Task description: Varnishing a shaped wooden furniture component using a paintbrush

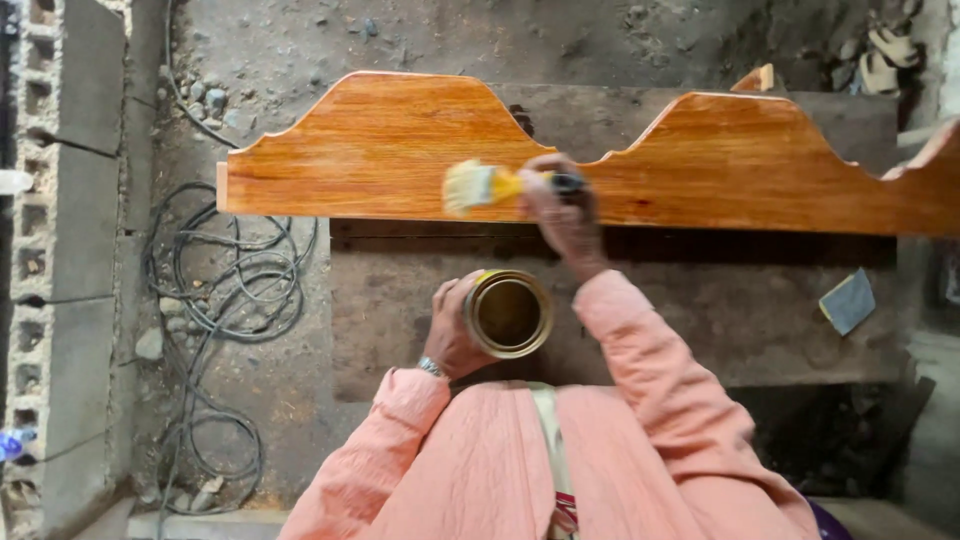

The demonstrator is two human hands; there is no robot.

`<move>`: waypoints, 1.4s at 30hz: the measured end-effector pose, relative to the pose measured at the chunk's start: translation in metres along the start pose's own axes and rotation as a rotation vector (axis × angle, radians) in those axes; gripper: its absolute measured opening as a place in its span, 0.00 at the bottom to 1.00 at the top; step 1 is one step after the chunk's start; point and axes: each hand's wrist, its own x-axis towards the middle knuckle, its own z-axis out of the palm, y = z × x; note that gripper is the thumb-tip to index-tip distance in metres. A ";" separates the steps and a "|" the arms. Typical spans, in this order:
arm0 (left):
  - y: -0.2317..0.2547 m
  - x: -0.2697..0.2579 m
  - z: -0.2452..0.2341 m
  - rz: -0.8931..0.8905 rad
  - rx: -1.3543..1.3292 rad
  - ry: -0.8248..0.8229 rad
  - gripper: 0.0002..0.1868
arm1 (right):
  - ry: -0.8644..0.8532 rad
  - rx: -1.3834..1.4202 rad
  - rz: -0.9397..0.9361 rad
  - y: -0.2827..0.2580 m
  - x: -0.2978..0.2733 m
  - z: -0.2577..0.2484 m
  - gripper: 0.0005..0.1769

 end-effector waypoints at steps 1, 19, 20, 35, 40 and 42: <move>0.001 -0.004 -0.002 -0.001 0.088 0.025 0.59 | -0.076 0.074 0.082 0.007 0.001 0.018 0.09; 0.007 -0.103 0.028 -0.416 0.651 -0.010 0.56 | 0.110 -0.320 0.205 0.073 0.004 -0.376 0.08; 0.007 -0.109 0.032 -0.399 0.682 0.006 0.54 | 0.158 -0.404 0.239 0.063 0.013 -0.393 0.07; 0.027 -0.075 0.053 -0.587 1.091 -0.032 0.41 | -0.291 0.290 0.148 0.023 0.065 -0.006 0.02; 0.026 -0.070 0.052 -0.612 0.759 0.228 0.65 | -0.407 0.192 -0.055 0.200 0.120 -0.176 0.15; 0.030 -0.070 0.049 -0.582 0.730 0.208 0.67 | -0.479 0.190 0.138 0.282 0.124 -0.317 0.10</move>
